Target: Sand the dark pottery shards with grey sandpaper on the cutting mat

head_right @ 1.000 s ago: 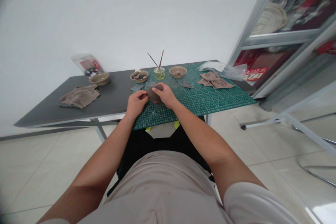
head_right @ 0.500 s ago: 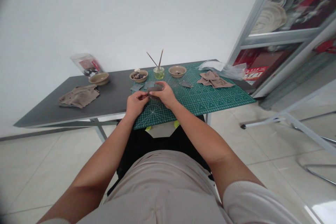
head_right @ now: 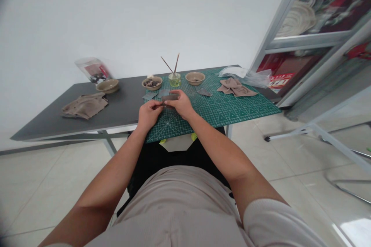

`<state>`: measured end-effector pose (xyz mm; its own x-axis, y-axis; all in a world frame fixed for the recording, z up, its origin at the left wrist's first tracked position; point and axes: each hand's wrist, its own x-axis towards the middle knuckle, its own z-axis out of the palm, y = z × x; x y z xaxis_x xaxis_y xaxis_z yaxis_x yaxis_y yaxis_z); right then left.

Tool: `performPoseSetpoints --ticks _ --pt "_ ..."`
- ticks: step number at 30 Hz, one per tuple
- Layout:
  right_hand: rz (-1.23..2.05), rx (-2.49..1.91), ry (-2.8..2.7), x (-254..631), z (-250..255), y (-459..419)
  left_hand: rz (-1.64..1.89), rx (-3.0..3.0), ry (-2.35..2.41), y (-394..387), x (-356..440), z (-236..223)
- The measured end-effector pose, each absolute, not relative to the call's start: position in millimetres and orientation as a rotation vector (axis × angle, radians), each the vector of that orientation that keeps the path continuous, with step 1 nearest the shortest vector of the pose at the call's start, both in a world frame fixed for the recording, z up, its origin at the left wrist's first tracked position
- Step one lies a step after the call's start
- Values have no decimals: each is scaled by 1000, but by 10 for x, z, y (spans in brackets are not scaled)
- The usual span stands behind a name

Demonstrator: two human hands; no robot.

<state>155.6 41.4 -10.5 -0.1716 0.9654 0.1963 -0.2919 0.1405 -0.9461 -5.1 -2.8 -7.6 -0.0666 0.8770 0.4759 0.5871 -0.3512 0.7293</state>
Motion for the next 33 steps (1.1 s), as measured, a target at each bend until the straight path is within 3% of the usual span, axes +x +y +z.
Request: performPoseSetpoints --ticks 33 --pt "1098 -889 -1445 1595 -137 398 1355 1936 1578 -39 -50 -30"
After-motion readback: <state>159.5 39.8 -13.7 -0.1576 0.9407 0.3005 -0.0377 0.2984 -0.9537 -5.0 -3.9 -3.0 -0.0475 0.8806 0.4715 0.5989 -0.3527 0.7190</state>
